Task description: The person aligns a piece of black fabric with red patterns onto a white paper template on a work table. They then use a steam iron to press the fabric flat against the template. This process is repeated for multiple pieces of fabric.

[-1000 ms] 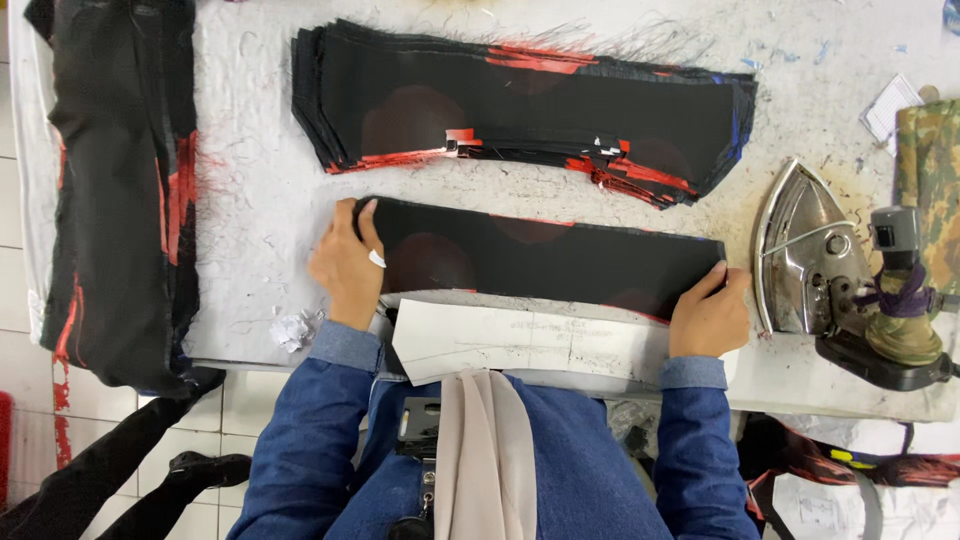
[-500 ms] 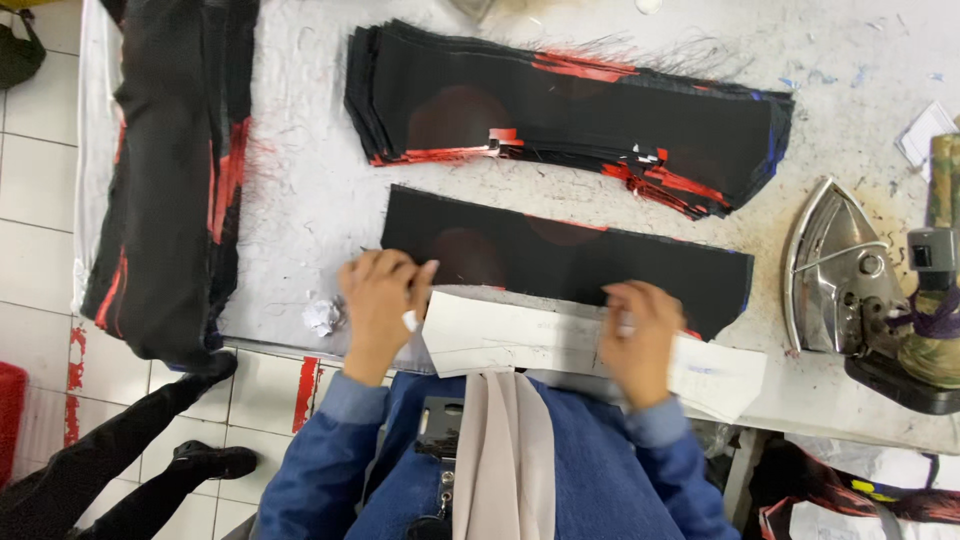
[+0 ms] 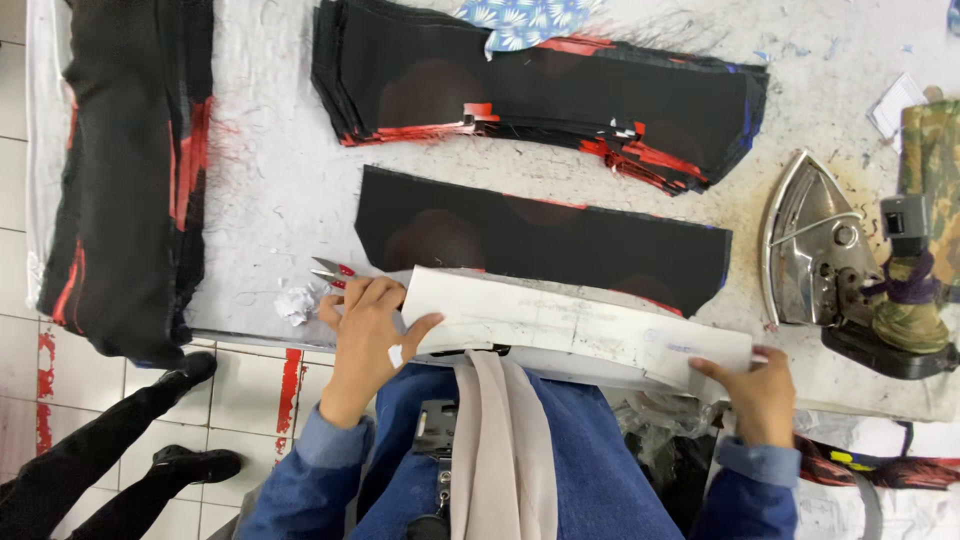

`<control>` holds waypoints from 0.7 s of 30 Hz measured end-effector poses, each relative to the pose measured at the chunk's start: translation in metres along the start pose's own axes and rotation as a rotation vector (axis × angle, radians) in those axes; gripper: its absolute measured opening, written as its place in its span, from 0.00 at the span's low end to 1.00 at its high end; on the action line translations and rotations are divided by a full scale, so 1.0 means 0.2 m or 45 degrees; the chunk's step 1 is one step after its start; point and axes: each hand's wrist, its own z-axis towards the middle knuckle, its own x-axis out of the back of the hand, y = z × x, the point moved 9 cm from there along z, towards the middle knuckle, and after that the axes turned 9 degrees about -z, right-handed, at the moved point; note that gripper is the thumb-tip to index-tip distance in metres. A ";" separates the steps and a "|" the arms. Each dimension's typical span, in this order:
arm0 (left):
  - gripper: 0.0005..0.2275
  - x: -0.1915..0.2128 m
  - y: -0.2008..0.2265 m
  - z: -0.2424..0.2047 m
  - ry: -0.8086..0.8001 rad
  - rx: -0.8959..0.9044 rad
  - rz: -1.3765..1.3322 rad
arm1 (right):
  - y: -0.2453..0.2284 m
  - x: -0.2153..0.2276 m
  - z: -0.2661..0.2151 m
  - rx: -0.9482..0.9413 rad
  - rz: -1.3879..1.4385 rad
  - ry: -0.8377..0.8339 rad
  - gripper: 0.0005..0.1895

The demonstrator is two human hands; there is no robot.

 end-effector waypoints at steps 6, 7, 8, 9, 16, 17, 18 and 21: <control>0.14 0.07 -0.09 0.07 0.015 0.371 -0.455 | -0.15 0.18 -0.02 0.199 0.314 -0.179 0.20; 0.14 0.11 -0.08 0.13 0.167 0.247 -0.511 | -0.23 0.19 0.00 0.308 0.526 -0.112 0.15; 0.14 0.15 -0.06 0.18 0.320 0.121 -0.566 | -0.31 0.21 0.02 0.418 0.738 -0.044 0.10; 0.14 0.08 -0.12 0.22 0.314 0.120 -0.568 | -0.34 0.10 0.08 0.412 0.738 -0.042 0.10; 0.13 -0.02 -0.17 0.33 0.323 -0.020 -0.295 | -0.36 -0.14 0.28 0.562 0.618 0.329 0.19; 0.13 0.00 -0.16 0.32 0.325 -0.010 -0.318 | -0.36 -0.14 0.26 0.572 0.584 0.337 0.19; 0.13 -0.01 -0.18 0.31 0.320 -0.005 -0.315 | -0.38 -0.12 0.23 0.569 0.581 0.329 0.19; 0.13 -0.03 -0.22 0.33 0.294 0.023 -0.302 | -0.42 -0.09 0.20 0.589 0.566 0.422 0.17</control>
